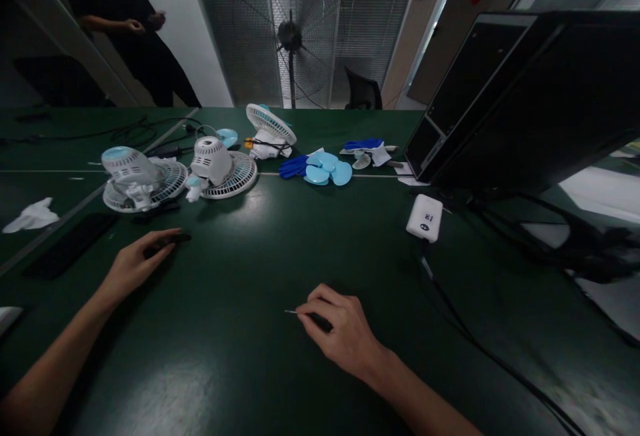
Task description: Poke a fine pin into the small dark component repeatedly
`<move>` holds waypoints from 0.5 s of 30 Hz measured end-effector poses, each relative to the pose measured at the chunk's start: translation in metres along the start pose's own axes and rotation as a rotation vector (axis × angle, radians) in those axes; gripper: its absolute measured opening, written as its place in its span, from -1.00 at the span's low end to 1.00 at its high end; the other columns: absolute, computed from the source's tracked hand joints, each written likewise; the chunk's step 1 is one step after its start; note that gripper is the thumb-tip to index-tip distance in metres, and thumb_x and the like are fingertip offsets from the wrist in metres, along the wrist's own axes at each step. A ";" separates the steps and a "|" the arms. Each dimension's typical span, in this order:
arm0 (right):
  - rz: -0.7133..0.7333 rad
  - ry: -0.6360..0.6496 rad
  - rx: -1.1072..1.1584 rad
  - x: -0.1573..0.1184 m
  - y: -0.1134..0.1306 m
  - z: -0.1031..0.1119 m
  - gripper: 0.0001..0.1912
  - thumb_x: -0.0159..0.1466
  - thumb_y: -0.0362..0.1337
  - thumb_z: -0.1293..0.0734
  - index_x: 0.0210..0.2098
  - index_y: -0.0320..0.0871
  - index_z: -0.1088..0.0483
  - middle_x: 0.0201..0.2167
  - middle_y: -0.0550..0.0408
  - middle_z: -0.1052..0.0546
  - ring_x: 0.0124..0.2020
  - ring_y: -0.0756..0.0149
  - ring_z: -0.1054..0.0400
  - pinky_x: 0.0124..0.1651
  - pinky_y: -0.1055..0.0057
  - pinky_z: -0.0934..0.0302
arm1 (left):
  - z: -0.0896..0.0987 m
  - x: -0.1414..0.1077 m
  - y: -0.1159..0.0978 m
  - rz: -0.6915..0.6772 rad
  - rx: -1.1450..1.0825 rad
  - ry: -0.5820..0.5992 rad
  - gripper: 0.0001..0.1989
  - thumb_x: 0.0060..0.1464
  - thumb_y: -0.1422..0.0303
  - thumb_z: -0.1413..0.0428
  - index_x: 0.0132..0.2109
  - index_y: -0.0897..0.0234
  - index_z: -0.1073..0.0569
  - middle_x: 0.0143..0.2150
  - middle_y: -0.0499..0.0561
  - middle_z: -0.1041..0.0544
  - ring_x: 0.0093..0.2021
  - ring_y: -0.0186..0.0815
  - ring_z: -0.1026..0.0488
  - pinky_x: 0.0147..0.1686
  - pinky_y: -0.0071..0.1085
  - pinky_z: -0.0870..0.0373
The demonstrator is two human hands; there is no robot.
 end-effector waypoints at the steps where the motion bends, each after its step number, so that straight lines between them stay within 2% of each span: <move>1: -0.003 0.003 0.000 0.000 0.000 0.000 -0.82 0.46 -0.29 -0.34 -0.03 -0.06 -0.59 -0.14 0.04 -0.56 -0.20 0.28 -0.50 -0.18 0.35 -0.40 | 0.000 0.000 0.001 0.006 -0.005 0.004 -0.26 0.16 -0.23 -0.06 0.23 0.22 -0.48 0.17 0.10 -0.60 0.03 -0.03 -0.55 0.04 -0.19 -0.47; 7: -0.012 0.021 0.008 0.000 -0.003 -0.002 -0.82 0.45 -0.31 -0.34 -0.02 -0.06 -0.58 -0.13 0.06 -0.55 -0.20 0.29 -0.49 -0.17 0.35 -0.38 | 0.006 0.000 0.020 0.042 -0.015 -0.053 -0.20 0.16 -0.25 -0.05 0.24 0.33 -0.44 0.16 0.17 -0.61 0.04 -0.05 -0.58 0.05 -0.22 -0.50; 11: -0.010 0.019 0.014 0.000 -0.001 -0.001 -0.82 0.45 -0.32 -0.34 -0.03 -0.05 -0.58 -0.13 0.07 -0.55 -0.20 0.31 -0.49 -0.18 0.36 -0.36 | 0.018 -0.003 0.034 0.079 0.077 -0.146 -0.34 0.18 -0.15 -0.09 0.17 0.29 -0.48 -0.01 0.15 -0.66 -0.07 -0.07 -0.61 -0.04 -0.22 -0.53; 13: -0.007 0.014 0.004 0.000 0.000 0.000 -0.83 0.45 -0.32 -0.35 -0.04 -0.05 -0.58 -0.14 0.08 -0.55 -0.21 0.31 -0.49 -0.19 0.36 -0.35 | 0.026 -0.006 0.035 0.065 0.147 -0.186 -0.42 0.21 -0.08 -0.05 0.12 0.29 -0.51 0.03 0.18 -0.62 -0.09 -0.06 -0.61 -0.03 -0.18 -0.52; 15: -0.004 0.013 -0.001 0.000 0.001 0.000 -0.83 0.45 -0.31 -0.35 -0.04 -0.06 -0.59 -0.14 0.07 -0.55 -0.22 0.31 -0.49 -0.20 0.36 -0.34 | 0.030 -0.008 0.032 0.031 0.217 -0.194 -0.48 0.24 0.00 0.00 0.08 0.28 -0.53 0.14 0.22 -0.55 -0.03 -0.01 -0.59 0.05 -0.11 -0.48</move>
Point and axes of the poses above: each hand's wrist, its own x-axis towards the middle knuckle, its own z-axis out of the back of the hand, y = z × x, the point moved 7 cm from there along x, towards the middle knuckle
